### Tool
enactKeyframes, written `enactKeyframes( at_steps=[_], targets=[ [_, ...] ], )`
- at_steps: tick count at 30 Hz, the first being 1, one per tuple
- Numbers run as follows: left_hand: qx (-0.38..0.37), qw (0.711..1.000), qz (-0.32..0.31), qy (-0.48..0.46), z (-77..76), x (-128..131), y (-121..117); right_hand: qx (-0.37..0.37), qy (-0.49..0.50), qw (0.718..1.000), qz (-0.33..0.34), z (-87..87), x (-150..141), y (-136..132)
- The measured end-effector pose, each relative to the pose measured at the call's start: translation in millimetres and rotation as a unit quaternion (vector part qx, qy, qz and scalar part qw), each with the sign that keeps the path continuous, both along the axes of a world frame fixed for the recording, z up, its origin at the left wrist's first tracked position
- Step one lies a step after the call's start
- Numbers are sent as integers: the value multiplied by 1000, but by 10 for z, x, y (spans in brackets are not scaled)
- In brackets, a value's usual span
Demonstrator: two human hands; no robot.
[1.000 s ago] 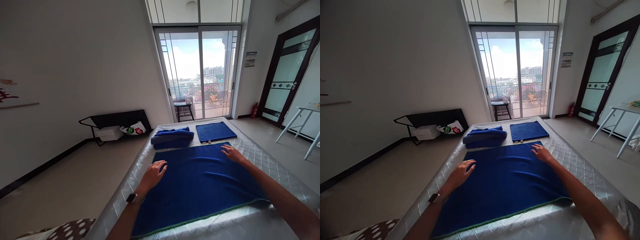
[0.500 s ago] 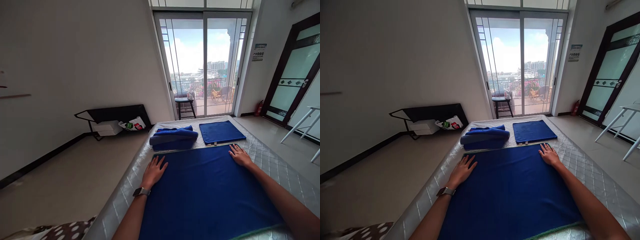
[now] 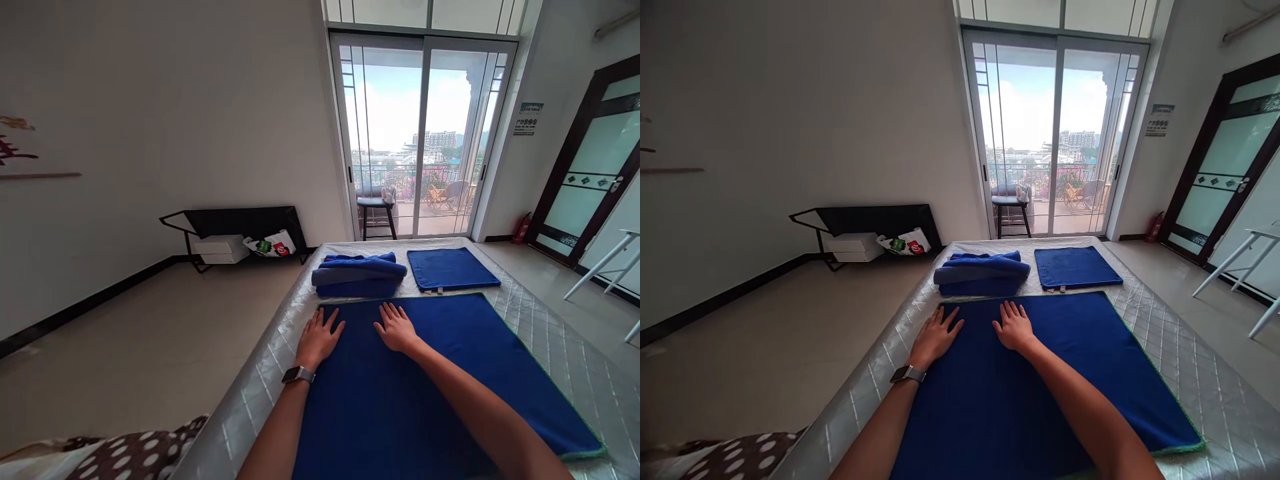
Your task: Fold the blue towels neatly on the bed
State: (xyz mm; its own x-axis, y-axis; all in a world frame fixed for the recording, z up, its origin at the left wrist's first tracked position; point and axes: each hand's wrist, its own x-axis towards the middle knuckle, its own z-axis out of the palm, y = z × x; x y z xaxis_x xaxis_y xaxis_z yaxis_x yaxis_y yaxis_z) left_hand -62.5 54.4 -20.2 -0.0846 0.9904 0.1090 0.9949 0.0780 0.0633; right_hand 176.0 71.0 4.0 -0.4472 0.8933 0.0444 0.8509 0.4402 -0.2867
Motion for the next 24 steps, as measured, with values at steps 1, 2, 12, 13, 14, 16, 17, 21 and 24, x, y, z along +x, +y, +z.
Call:
enactKeyframes(
  at_steps=[1,2,12,13,14,16,17,21,24],
  targets=[
    [-1,1000,3,-2,-4,-2,1,2,0,1000,-3,-20,-2,8],
    [-1,1000,6,-6,-7,-2,1,4,-3,1000,-11,-32,48,21],
    [-10,1000,16,-15,41,30,-7,-13,-111,971,-212,-12,2048,191],
    [-10,1000,15,-14,40,28,-4,-14,-115,966,-233,-17,2224,204],
    [-9,1000,14,-12,37,24,0,-16,-119,961,-250,-22,2362,213],
    [-6,1000,11,-5,27,14,9,-23,-127,954,-269,-26,2526,223],
    [-4,1000,10,-2,21,8,13,-26,-130,953,-273,-22,2560,226],
    [3,1000,3,3,2,-3,16,-29,-141,947,-286,47,2515,245],
    [7,1000,3,-1,-3,8,13,-13,-146,942,-301,127,2286,263]
  ],
)
